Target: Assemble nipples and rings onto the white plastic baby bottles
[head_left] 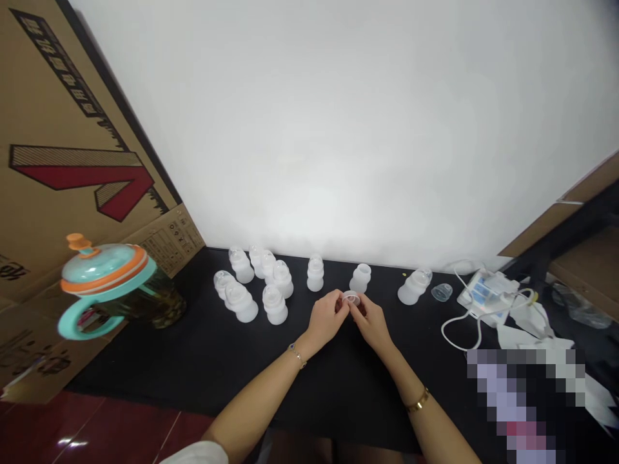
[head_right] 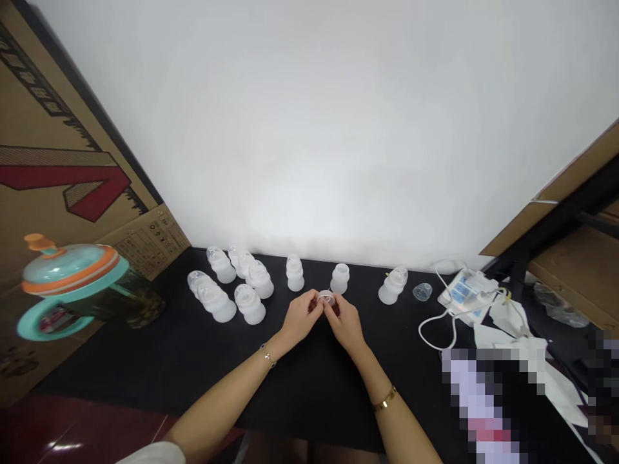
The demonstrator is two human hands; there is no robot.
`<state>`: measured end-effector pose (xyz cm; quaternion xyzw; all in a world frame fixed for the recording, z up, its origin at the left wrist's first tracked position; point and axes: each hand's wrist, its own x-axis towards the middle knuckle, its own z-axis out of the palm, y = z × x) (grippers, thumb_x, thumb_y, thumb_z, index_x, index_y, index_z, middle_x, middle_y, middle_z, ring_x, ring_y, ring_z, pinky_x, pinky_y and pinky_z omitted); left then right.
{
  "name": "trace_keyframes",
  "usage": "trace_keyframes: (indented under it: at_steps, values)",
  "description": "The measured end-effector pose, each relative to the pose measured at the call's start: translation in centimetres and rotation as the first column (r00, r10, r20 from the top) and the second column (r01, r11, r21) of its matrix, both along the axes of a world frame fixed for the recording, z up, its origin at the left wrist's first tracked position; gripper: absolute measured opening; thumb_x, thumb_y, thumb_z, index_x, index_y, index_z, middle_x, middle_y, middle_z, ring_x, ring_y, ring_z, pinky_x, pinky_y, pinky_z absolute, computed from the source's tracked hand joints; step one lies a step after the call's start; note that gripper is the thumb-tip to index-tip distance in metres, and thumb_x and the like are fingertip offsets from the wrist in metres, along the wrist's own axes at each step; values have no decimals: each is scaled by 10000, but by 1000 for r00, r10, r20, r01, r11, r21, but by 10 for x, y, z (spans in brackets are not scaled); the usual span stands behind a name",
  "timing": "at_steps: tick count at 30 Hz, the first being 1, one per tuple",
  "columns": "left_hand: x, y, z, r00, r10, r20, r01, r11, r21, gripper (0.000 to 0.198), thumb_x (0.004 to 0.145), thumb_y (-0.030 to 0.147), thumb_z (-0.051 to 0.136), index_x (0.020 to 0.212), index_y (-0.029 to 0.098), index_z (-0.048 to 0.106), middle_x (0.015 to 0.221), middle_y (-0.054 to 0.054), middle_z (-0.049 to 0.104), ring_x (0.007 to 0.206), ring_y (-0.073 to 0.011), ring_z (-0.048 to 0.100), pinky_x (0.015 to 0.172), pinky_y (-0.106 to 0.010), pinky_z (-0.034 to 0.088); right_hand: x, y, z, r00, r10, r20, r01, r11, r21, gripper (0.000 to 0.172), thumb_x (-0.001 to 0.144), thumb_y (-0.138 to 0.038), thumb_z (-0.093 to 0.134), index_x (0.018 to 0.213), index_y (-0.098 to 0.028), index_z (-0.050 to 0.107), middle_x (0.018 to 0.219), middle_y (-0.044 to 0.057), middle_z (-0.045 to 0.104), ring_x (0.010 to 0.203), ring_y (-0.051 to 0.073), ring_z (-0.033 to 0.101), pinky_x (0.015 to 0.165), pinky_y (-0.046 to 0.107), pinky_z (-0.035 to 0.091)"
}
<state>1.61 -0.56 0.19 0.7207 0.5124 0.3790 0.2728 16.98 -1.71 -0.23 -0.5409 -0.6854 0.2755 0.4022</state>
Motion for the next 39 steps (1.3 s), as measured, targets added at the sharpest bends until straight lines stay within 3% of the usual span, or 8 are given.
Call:
trace_keyframes:
  at_steps: [8, 14, 39]
  values:
    - [0, 2, -2, 1000, 0, 4, 0, 1000, 8, 236, 934, 346, 475, 763, 199, 544, 688, 29, 551, 635, -127, 498, 622, -257, 332, 0, 0, 0, 999, -9, 34, 8, 1000, 10, 360, 966, -489, 470, 989, -194, 674, 758, 28, 672, 642, 177, 581, 609, 259, 434]
    - [0, 1, 0, 1000, -1, -5, 1, 1000, 5, 252, 936, 359, 474, 754, 198, 542, 681, 27, 549, 626, -129, 489, 614, -261, 317, 0, 1, 0, 998, -22, 67, 19, 999, 44, 336, 966, -469, 473, 885, -199, 656, 700, 7, 639, 605, 164, 552, 575, 251, 399]
    - [-1, 1, 0, 998, 11, -56, -11, 1000, 1, 273, 958, 325, 449, 726, 198, 518, 688, 16, 554, 633, -135, 481, 615, -260, 300, 0, 2, -4, 994, -27, 103, 23, 999, 42, 310, 965, -436, 483, 947, -198, 682, 740, 25, 674, 633, 178, 579, 617, 263, 416]
